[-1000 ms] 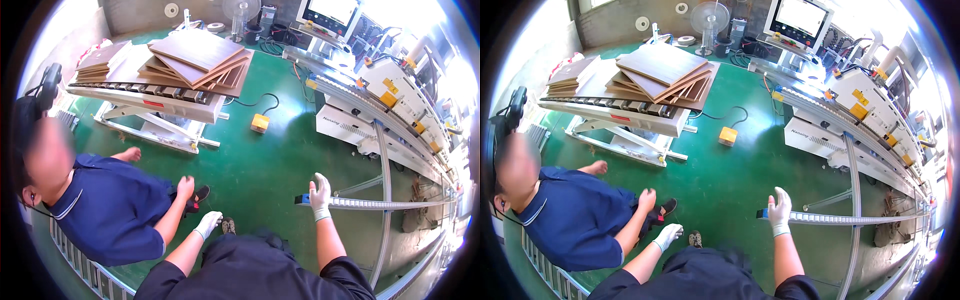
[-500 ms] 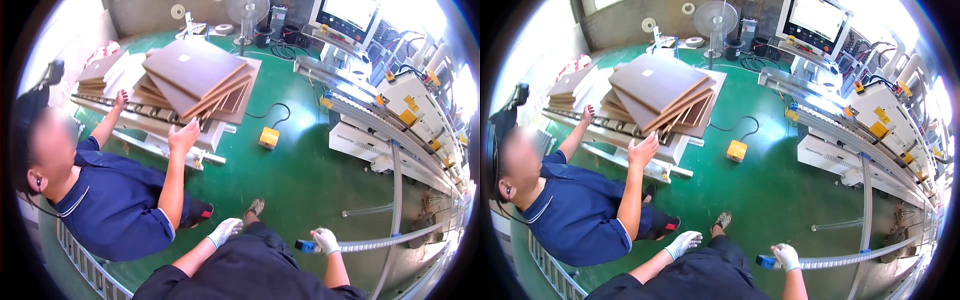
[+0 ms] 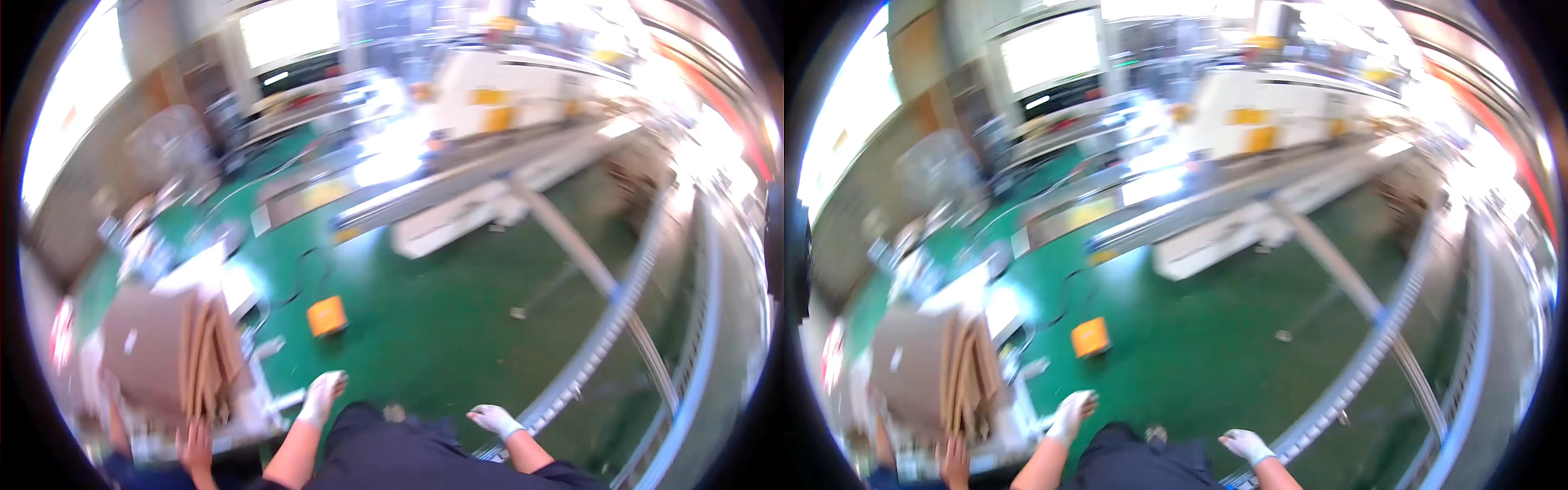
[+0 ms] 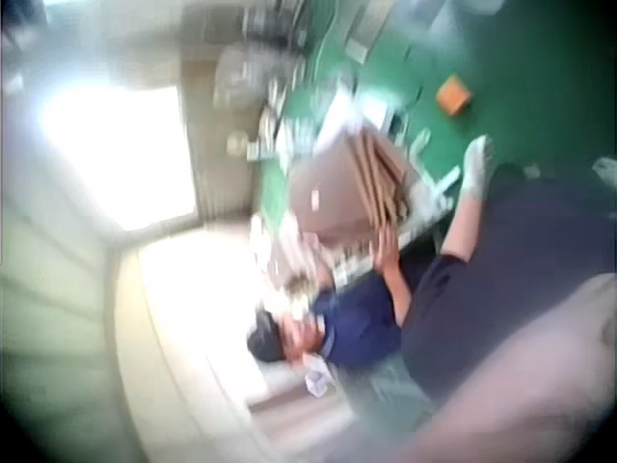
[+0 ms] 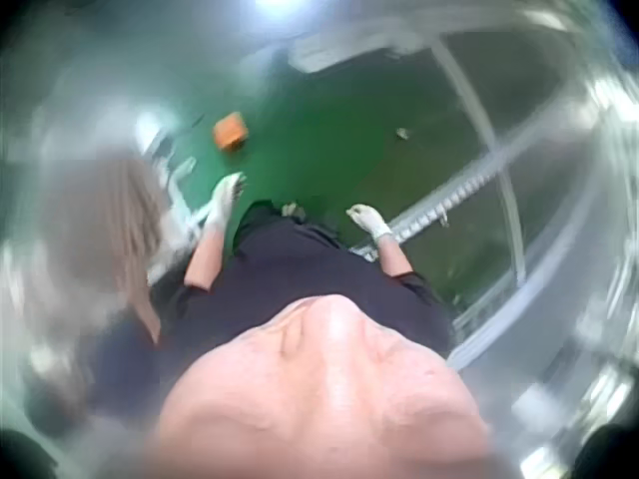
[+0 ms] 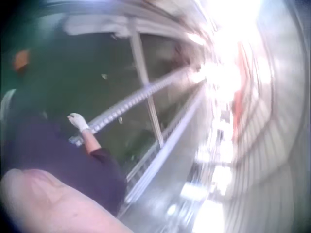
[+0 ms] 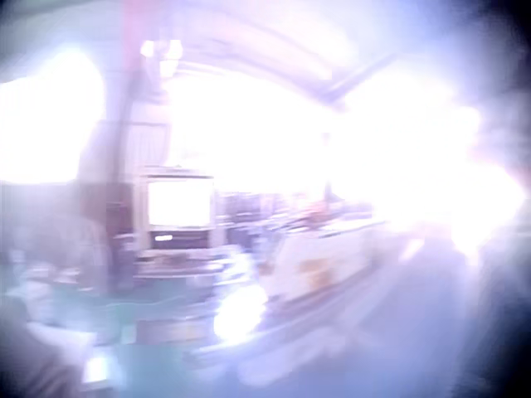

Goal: The person measures the thickness of wooden boards using a dial caliper, operates a control panel on a wood-processing machine, and feeds a board onto the machine intake.

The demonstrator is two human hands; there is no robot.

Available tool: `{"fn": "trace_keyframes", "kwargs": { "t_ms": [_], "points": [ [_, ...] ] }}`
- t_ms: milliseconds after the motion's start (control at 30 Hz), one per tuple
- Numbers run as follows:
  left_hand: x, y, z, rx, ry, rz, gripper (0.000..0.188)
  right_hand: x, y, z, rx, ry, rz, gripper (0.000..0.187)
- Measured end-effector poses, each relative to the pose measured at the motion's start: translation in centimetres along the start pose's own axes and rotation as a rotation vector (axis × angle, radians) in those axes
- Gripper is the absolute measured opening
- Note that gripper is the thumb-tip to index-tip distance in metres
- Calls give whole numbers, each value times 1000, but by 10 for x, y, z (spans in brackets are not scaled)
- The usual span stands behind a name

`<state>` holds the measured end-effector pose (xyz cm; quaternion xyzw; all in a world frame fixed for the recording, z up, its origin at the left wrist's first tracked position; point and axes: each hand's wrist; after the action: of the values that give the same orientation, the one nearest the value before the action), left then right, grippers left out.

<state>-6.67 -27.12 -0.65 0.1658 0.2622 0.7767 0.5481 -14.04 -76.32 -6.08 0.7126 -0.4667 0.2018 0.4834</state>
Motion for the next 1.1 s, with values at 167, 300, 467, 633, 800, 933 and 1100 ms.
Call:
{"fn": "trace_keyframes", "kwargs": {
  "t_ms": [167,300,467,633,800,933,1100],
  "points": [
    [-13,-83,72,-201,90,57,31,39,-33,-19,-219,22,-74,53],
    [-8,-194,152,-445,84,135,29,37,-89,-55,-215,-74,24,53],
    [7,-299,276,-590,125,252,27,82,-209,-138,-129,-49,-78,55],
    [-14,-417,355,-703,-61,375,33,135,-328,-179,102,-92,53,53],
    [-99,-440,368,-762,-1292,618,61,283,-411,-254,-31,-34,193,51],
    [-101,-470,352,-836,-1312,627,71,318,-475,-263,114,-335,452,40],
    [-105,-462,357,-745,-1290,589,70,368,-547,-311,277,-572,564,23]
  ]
}}
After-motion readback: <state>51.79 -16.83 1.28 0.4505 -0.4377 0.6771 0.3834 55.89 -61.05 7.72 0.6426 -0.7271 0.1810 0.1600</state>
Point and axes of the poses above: each hand's wrist, its own y-axis away from the middle knuckle, its own x-axis out of the back of the hand, z = x × y, and after that the axes turned 8 degrees about z, right-handed
